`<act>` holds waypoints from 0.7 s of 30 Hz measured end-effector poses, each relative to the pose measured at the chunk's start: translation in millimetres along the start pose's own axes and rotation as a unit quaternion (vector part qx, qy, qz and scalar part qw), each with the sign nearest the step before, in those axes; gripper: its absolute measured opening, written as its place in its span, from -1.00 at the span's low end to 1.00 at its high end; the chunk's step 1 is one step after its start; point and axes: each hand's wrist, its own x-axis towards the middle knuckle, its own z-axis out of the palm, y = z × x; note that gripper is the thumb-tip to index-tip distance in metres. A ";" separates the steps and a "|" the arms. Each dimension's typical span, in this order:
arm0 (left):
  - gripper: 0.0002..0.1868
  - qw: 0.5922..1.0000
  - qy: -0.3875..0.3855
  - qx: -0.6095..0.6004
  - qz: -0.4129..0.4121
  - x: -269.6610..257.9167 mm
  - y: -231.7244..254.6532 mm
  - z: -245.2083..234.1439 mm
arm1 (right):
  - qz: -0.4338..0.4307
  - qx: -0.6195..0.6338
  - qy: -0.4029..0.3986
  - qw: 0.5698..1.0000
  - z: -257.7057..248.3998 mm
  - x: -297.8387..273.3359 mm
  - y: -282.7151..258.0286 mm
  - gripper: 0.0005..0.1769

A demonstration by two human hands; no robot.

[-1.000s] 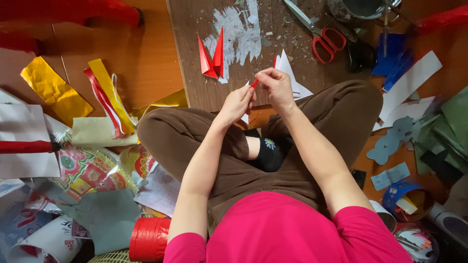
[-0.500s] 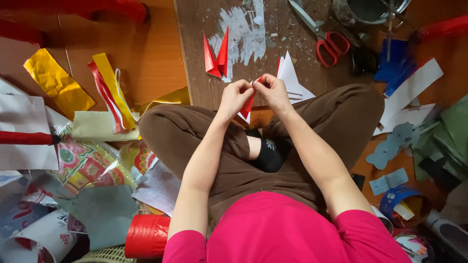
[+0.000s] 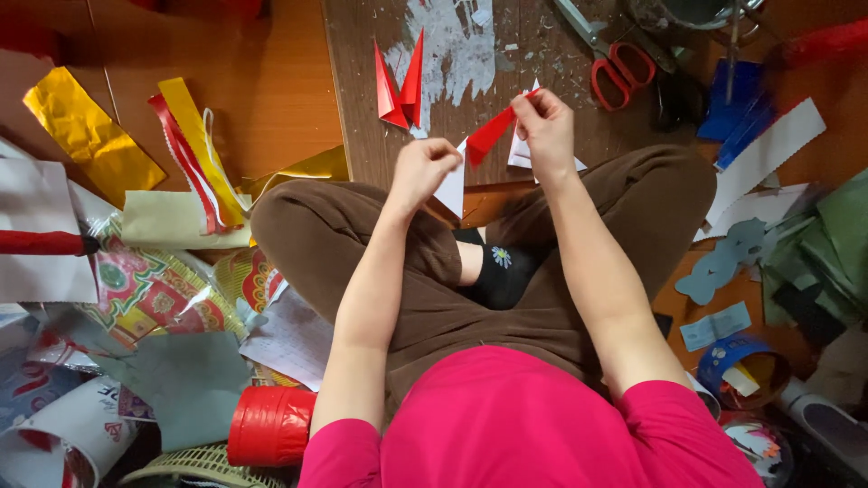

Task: Fold and assemble red and white paper components to create a decorative item

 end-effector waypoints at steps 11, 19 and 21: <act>-0.75 0.982 0.186 0.014 0.043 21.1 -22.2 -32.3 | 0.129 -0.110 -0.092 0.981 38.0 -39.9 18.3 -0.84; -0.78 0.960 0.255 0.101 0.051 23.4 -34.9 -13.5 | 0.101 -0.396 -0.125 0.904 50.0 -29.8 82.1 -0.68; -0.61 0.968 0.086 0.219 -0.085 28.2 -49.8 -2.4 | 0.094 -0.280 -0.132 0.946 44.7 -24.1 99.5 -0.85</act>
